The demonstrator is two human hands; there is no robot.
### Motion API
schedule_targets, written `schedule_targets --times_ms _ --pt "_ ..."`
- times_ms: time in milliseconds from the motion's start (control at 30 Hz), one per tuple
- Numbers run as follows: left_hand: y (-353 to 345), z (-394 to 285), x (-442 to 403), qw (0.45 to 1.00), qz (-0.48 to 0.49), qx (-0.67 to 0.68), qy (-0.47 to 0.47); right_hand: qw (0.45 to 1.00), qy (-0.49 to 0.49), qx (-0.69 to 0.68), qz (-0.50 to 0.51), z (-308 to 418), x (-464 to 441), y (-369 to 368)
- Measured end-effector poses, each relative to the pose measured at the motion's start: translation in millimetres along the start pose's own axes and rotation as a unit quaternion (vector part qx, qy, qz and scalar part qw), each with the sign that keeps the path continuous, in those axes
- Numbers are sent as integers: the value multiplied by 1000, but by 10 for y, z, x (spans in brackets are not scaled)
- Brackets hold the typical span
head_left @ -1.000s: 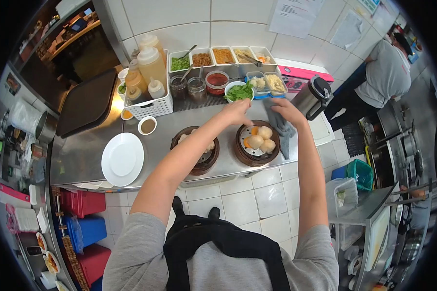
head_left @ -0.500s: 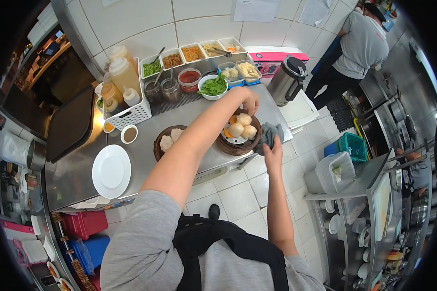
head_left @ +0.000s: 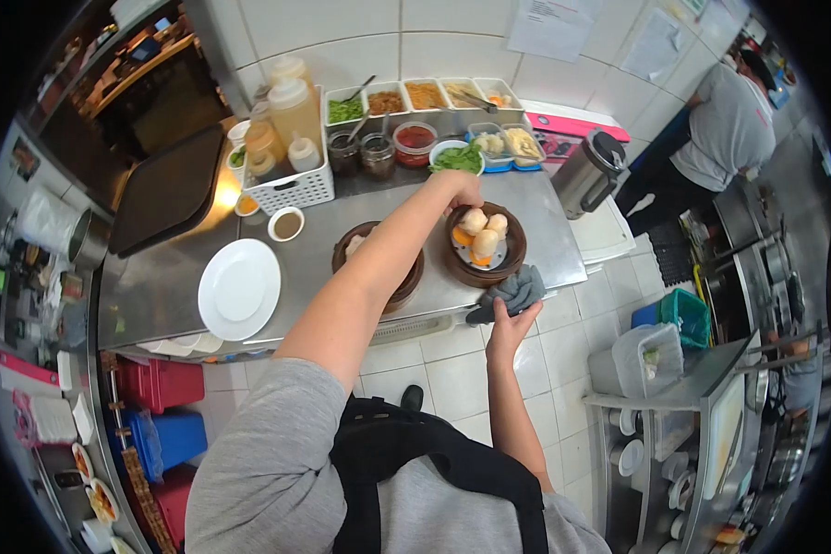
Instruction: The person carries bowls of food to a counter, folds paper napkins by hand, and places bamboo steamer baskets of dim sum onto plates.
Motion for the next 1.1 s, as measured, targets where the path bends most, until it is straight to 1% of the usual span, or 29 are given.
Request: schedule_targets --times_ms 67,133,200,267,333,367,400,433,467,500,533,600,667,700,733,767,800,833,867,900,933,1000,1033,1067,1100 --pt "-49 158 84 999 -16 23 17 998 0 -63 -18 -37 37 -57" --pt "-115 296 178 988 -55 135 42 999 -3 -43 -18 -97 85 -151" --pt "-140 361 336 982 -66 169 60 999 3 -36 -25 -112 136 -252" --pt "-130 431 490 959 -76 262 76 998 -12 -64 1 -88 176 -296" --pt "-92 520 641 958 -81 254 103 995 -30 -90 29 -7 215 -254" --pt "-8 454 839 975 -184 127 -5 995 -31 -72 67 138 250 -178" --pt "46 359 1096 953 -283 -8 -109 992 -30 -56 108 299 276 -137" --pt "-85 293 1357 948 -230 96 -198 984 -45 -62 161 469 317 -131" --pt "-288 201 1673 922 -175 197 -283 972 -61 -69 214 652 383 -158" --pt "-522 110 2008 881 -134 268 -365 966 -57 -72 240 837 476 -223" --pt "-719 81 2382 882 -139 253 -372 961 -62 -75 257 933 550 -324" --pt "-1201 318 2709 873 -167 271 -371 954 -36 -86 285 1086 681 -547" --pt "-1473 686 2979 857 -219 352 -306 945 -31 -70 317 1133 782 -829" --pt "-1513 905 3156 872 -220 369 -236 897 9 81 435 1129 859 -1038" --pt "-1546 1139 3362 882 -218 383 -166 813 54 228 533 1112 951 -1254" --pt "-1493 1385 3632 875 -311 339 -149 806 168 121 555 1328 1044 -1528" --pt "-1421 1631 3910 861 -398 289 -131 790 251 111 548 1284 983 -1761" --pt "-1300 1838 4198 837 -461 270 -114 792 310 126 511 1229 826 -2035" --pt "-1139 2019 4492 811 -521 250 -98 848 264 105 447 1129 656 -2326" --pt "-991 2208 4732 788 -541 289 -57 850 339 108 388 1035 432 -2669" --pt "-857 2420 4928 763 -558 327 -16 874 317 129 345 880 188 -2988" --pt "-625 2924 5175 713 -596 369 -16 884 310 240 255 414 -236 -3508" --pt "-506 3202 5235 714 -624 317 -6 886 307 243 247 364 -249 -3672" --pt "-386 3475 5255 713 -650 264 2 891 238 276 270 280 -283 -3799" --pt "-269 3707 5253 720 -642 264 -6 891 166 307 289 185 -309 -3869"
Point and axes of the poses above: each hand's wrist, its own x-axis away from the middle knuckle, its own y-axis out of the back of the hand, z = x × y, the point moved 4 cm from there along -x, towards the middle knuckle, and after that the axes turned 1 degree about y, right-handed, at the moved point
